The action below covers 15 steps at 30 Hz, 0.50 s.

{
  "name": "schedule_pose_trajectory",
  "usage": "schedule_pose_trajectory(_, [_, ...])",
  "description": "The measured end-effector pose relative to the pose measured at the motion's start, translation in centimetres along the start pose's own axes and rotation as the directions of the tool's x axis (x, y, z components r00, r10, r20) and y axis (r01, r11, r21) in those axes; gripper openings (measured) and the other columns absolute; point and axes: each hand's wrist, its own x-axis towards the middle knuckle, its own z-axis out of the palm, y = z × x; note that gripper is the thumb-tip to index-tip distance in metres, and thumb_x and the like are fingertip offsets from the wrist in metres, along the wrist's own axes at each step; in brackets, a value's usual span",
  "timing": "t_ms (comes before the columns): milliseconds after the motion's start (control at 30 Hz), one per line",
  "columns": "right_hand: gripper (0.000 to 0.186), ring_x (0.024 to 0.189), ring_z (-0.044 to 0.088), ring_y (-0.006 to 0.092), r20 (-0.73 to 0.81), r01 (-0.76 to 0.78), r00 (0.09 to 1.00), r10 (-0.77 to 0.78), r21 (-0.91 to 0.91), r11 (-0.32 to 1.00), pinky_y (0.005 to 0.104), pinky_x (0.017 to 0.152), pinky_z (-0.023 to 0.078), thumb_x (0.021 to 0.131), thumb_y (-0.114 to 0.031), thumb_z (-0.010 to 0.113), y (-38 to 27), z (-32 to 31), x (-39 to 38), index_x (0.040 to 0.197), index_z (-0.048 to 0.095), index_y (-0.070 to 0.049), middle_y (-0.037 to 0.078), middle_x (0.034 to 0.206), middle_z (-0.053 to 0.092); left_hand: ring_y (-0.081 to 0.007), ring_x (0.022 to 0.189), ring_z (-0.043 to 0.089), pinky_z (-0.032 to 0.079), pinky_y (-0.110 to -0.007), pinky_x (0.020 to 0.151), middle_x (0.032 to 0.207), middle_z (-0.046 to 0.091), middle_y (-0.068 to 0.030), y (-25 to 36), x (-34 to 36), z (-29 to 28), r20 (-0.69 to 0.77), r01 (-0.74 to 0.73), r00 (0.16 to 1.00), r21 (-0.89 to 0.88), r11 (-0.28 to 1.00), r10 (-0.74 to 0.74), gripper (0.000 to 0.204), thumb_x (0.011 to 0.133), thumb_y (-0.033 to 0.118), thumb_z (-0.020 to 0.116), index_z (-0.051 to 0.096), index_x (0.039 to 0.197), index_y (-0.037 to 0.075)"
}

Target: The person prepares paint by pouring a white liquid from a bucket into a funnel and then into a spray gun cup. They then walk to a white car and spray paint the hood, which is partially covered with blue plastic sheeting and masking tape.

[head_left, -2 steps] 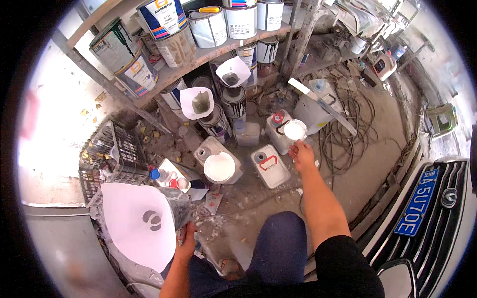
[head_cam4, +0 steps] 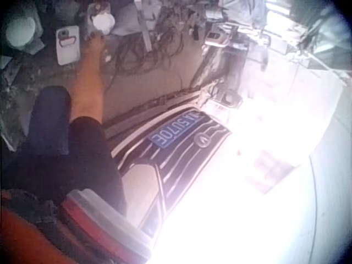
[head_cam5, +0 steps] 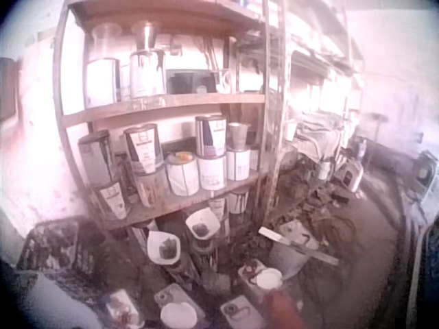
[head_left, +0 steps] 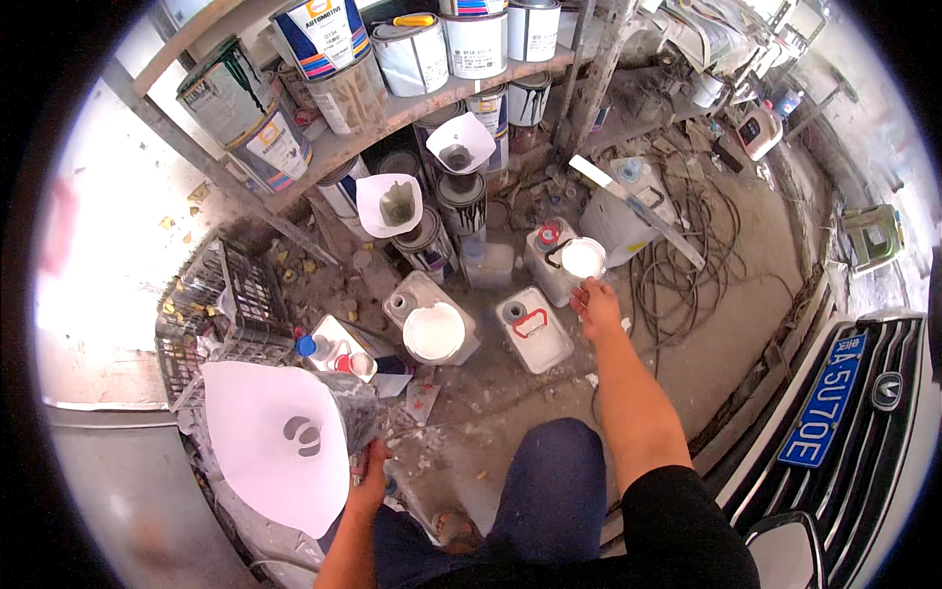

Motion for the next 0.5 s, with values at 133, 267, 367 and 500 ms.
schedule_pose_trajectory(133, [0.023,0.094,0.058,0.0199,-0.009,0.023,1.000,-0.023,0.027,0.999,0.0317,0.074,0.052,0.091,-0.016,0.053,0.3,0.4,0.1,0.108,0.044,-0.005,0.008,0.102,0.054,-0.0071,0.053,0.046,0.034,-0.022,0.047,0.070,0.058,-0.0019,-1.9,0.4,-0.3,0.000,0.036,0.999,-0.044,0.998,-0.036,0.014,0.089,0.018,0.059,0.055,0.093,0.005])
schedule_pose_trajectory(267, [0.022,0.099,0.058,0.0228,-0.006,0.085,0.996,-0.085,0.113,0.990,0.0323,0.081,0.052,0.091,-0.014,0.052,0.5,-0.2,0.8,0.108,0.043,-0.004,0.011,0.107,0.053,-0.0148,0.071,0.055,0.044,-0.029,0.068,0.074,0.059,-0.0036,-0.4,0.7,0.0,0.037,0.102,0.994,-0.086,0.991,-0.099,0.022,0.092,0.020,0.053,0.059,0.080,0.002])
schedule_pose_trajectory(367, [0.021,0.092,0.058,0.0221,-0.027,0.068,0.998,-0.065,0.122,0.990,0.0332,0.076,0.051,0.089,-0.016,0.054,0.5,-0.3,0.9,0.103,0.045,-0.004,0.011,0.101,0.056,-0.0095,0.058,0.049,0.036,-0.023,0.050,0.072,0.059,-0.0034,-4.0,1.4,-0.6,0.055,0.040,0.998,-0.092,0.995,-0.035,0.014,0.090,0.018,0.057,0.054,0.093,0.004])
schedule_pose_trajectory(500, [0.018,0.093,0.059,0.0246,0.026,0.107,0.994,-0.109,0.082,0.991,0.0334,0.076,0.051,0.090,-0.013,0.051,-0.6,-0.4,-0.7,0.102,0.044,-0.003,0.012,0.100,0.055,-0.0088,0.057,0.048,0.035,-0.022,0.047,0.072,0.059,-0.0034,-5.5,1.9,-0.8,0.092,-0.002,0.996,-0.018,1.000,0.004,0.013,0.089,0.015,0.058,0.054,0.095,0.004])
